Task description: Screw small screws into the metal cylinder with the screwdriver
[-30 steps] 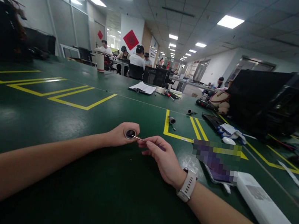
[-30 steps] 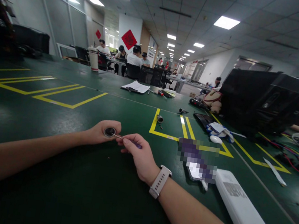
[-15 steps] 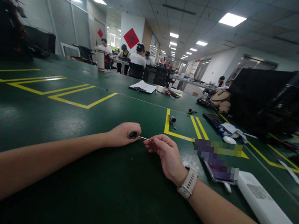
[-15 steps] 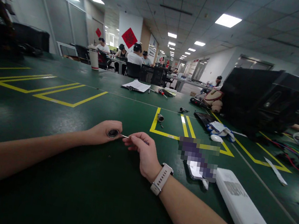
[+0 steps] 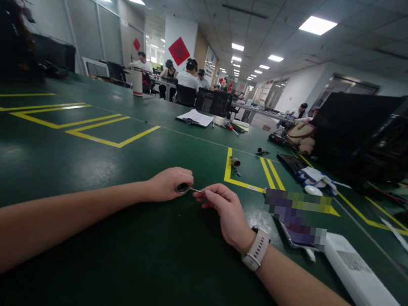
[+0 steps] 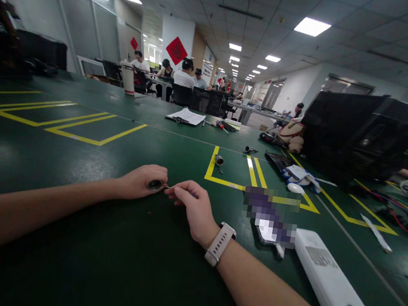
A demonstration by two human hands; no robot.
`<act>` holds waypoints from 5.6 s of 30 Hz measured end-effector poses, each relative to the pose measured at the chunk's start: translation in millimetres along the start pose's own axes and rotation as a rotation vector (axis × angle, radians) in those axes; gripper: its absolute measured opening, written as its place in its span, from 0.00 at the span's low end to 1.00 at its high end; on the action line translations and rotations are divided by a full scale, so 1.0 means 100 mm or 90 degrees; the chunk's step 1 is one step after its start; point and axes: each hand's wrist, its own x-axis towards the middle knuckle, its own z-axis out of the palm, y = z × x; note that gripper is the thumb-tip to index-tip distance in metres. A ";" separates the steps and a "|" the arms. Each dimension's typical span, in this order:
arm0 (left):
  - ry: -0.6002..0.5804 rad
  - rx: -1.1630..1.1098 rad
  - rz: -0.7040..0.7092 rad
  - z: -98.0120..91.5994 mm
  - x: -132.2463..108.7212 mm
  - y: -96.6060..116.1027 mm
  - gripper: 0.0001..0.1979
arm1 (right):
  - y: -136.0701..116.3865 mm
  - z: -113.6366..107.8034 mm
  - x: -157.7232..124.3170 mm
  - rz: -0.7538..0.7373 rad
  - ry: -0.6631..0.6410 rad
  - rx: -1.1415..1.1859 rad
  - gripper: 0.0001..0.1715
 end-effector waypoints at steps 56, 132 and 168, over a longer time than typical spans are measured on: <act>0.045 -0.069 -0.078 0.02 0.02 0.03 0.08 | -0.04 0.10 -0.14 -0.314 -0.065 -0.446 0.10; -0.019 0.011 0.041 -0.03 0.01 0.08 0.08 | -0.01 -0.03 0.02 0.058 -0.021 0.152 0.05; -0.017 -0.038 -0.045 -0.05 0.05 0.04 0.09 | 0.02 -0.11 0.07 0.078 0.007 0.257 0.05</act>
